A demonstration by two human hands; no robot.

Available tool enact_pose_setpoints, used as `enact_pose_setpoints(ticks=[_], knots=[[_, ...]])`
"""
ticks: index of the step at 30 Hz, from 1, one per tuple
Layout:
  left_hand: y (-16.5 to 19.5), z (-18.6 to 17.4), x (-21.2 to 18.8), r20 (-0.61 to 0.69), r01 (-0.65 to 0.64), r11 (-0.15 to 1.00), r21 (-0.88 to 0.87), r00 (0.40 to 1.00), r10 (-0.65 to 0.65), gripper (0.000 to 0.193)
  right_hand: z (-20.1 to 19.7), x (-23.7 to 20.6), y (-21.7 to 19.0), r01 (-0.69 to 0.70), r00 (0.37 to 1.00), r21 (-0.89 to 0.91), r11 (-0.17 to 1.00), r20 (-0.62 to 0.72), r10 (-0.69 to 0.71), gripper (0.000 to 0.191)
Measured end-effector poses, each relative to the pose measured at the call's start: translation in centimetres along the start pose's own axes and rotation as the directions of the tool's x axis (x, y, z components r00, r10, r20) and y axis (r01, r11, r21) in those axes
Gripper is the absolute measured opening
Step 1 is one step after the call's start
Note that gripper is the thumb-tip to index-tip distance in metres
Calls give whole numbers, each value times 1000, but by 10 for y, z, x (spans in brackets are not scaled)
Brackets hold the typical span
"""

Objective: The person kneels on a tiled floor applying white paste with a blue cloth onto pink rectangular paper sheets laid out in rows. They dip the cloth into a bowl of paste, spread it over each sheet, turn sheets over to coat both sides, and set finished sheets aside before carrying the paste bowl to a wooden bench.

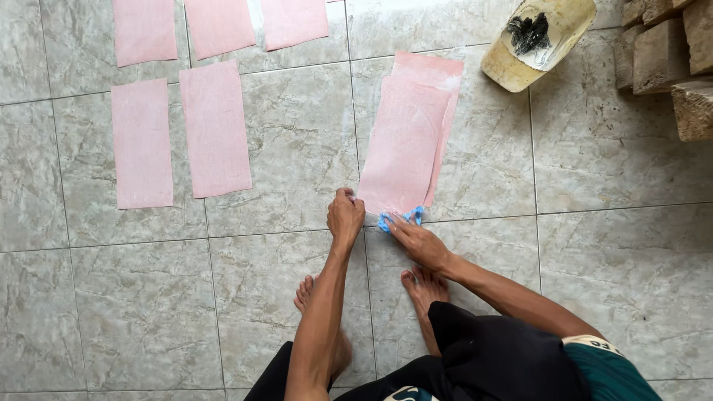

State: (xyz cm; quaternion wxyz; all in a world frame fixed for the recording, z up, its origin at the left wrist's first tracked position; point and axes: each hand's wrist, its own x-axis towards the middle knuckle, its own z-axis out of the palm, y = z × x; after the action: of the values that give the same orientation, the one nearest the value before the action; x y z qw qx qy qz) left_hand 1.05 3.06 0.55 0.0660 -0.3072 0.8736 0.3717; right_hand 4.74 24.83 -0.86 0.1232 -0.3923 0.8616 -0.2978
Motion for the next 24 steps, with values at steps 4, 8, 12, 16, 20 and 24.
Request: enact_pose_setpoints(ticks=[4, 8, 12, 16, 20, 24], knots=[[10, -2, -12, -54, -143, 981, 130, 987, 151, 46, -40, 9, 33, -50, 961, 110, 993, -266, 78, 51], [18, -1, -17, -13, -192, 912, 362, 978, 210, 49, -52, 88, 70, -367, 904, 40, 929, -219, 367, 53], [18, -2, -9, -13, -182, 916, 357, 980, 199, 47, -27, 68, 52, 131, 991, -116, 985, -11, -133, 49], [13, 7, -1, 24, -150, 911, 384, 988, 152, 44, -30, 7, 70, 203, 978, -256, 945, 105, -182, 50], [5, 16, 0, 31, -165, 894, 416, 985, 168, 40, -26, 10, 94, -38, 998, -320, 947, 44, 55, 54], [3, 15, -1, -11, -210, 876, 434, 971, 238, 42, -25, 2, 85, 194, 981, -351, 916, 75, -179, 52]])
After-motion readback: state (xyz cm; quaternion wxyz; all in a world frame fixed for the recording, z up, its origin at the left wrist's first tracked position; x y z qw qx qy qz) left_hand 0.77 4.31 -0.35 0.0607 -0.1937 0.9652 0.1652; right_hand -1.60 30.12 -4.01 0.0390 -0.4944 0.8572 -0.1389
